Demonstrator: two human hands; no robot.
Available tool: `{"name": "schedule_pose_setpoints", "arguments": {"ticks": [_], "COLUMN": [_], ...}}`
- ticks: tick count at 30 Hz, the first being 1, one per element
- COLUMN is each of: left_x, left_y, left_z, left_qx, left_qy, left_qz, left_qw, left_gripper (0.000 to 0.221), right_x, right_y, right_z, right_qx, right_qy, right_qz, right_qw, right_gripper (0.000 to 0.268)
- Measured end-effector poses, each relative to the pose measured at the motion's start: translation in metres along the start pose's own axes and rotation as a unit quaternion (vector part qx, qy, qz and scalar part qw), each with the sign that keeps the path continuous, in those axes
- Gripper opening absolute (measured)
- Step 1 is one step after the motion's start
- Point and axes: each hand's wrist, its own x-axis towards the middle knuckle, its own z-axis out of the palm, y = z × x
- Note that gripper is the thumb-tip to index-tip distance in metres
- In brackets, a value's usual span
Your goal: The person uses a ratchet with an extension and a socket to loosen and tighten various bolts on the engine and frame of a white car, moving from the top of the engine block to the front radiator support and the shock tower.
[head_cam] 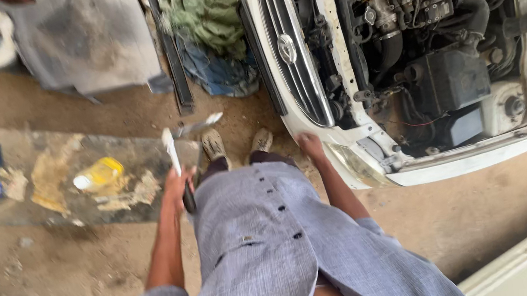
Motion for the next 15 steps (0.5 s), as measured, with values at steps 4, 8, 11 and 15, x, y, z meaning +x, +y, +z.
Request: {"name": "schedule_pose_setpoints", "arguments": {"ticks": [4,8,11,15], "left_x": [-0.003,-0.019,-0.018,-0.020], "left_y": [0.051,0.052,0.068,0.085], "left_z": [0.063,0.107,0.136,0.169], "left_qx": [0.126,0.145,0.254,0.342], "left_qy": [-0.106,-0.269,-0.252,-0.132], "left_qz": [0.037,0.109,0.178,0.366], "left_qw": [0.986,0.946,0.917,0.856], "left_gripper": [0.028,0.037,0.041,0.047], "right_x": [0.019,-0.010,-0.029,-0.064], "right_y": [-0.086,-0.164,-0.200,-0.205], "right_z": [-0.011,-0.036,-0.043,-0.030], "right_qx": [0.109,0.066,-0.037,-0.077], "right_qy": [-0.120,-0.277,-0.387,-0.442], "right_qz": [-0.039,-0.138,-0.201,-0.146], "right_qw": [0.986,0.949,0.899,0.882], "right_gripper": [0.033,0.053,0.039,0.031]}}
